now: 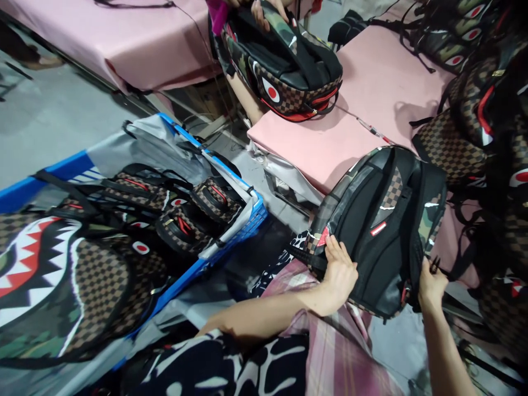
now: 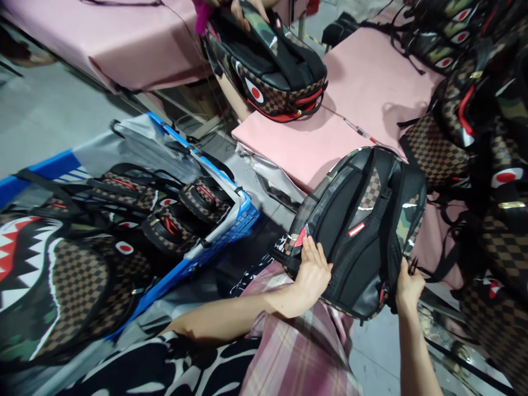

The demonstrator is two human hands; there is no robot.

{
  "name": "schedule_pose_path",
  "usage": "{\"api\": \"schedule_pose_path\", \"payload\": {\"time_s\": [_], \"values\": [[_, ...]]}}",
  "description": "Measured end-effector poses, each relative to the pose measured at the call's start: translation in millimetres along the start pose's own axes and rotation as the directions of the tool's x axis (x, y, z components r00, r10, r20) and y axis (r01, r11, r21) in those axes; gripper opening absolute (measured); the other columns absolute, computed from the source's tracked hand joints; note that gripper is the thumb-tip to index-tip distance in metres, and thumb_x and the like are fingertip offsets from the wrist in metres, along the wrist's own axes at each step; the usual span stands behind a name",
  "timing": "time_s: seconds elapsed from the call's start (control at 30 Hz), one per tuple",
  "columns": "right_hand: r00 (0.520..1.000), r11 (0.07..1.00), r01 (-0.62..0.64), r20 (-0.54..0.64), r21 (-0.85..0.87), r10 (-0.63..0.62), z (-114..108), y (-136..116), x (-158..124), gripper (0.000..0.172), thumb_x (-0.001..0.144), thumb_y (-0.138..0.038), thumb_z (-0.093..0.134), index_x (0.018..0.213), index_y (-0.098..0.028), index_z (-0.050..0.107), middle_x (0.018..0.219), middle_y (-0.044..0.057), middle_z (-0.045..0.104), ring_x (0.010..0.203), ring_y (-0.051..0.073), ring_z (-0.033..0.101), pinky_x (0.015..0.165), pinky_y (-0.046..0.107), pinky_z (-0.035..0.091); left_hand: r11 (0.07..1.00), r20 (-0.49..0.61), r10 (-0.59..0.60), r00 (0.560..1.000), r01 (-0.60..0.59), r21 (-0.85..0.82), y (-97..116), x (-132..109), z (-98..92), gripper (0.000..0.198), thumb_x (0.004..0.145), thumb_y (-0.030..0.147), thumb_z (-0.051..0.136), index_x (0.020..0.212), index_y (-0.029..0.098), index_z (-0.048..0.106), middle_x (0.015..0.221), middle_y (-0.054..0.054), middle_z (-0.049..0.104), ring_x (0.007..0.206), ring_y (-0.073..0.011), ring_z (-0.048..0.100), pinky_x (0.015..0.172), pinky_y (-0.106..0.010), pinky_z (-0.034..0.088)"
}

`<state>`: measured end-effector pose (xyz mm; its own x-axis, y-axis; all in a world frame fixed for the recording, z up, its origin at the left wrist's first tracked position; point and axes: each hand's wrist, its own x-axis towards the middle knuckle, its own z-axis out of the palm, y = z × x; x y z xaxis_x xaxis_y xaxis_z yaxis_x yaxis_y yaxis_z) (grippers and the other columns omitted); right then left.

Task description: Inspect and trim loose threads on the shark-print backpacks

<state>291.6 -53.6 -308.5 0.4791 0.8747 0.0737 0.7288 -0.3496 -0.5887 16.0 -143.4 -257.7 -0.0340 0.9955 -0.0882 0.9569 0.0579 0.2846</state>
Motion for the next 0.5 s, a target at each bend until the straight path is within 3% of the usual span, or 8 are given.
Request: {"api": "schedule_pose_path", "payload": {"time_s": [0.17, 0.5], "values": [[0.998, 0.996, -0.055, -0.042, -0.067, 0.052, -2, -4, -1, 0.061, 0.07, -0.056, 0.048, 0.088, -0.001, 0.067, 0.075, 0.017, 0.067, 0.068, 0.027, 0.059, 0.059, 0.035, 0.043, 1.0, 0.028, -0.013, 1.0, 0.013, 0.0, 5, 5, -3.8, 0.047, 0.088, 0.02, 0.043, 0.124, -0.01, 0.044, 0.125, -0.038, 0.039, 0.122, -0.0437, 0.035, 0.085, -0.053, 0.047], [0.998, 0.994, -0.067, -0.02, -0.088, 0.065, -4, -9, -3, 0.061, 0.07, -0.057, 0.048, 0.085, -0.002, 0.068, 0.071, 0.017, 0.066, 0.065, 0.027, 0.058, 0.058, 0.034, 0.042, 0.995, 0.012, 0.081, 0.997, -0.082, 0.057, -6, 2, -6.2, 0.05, 0.09, 0.029, 0.04, 0.125, -0.008, 0.045, 0.124, -0.037, 0.042, 0.119, -0.0458, 0.039, 0.072, -0.047, 0.053]]}}
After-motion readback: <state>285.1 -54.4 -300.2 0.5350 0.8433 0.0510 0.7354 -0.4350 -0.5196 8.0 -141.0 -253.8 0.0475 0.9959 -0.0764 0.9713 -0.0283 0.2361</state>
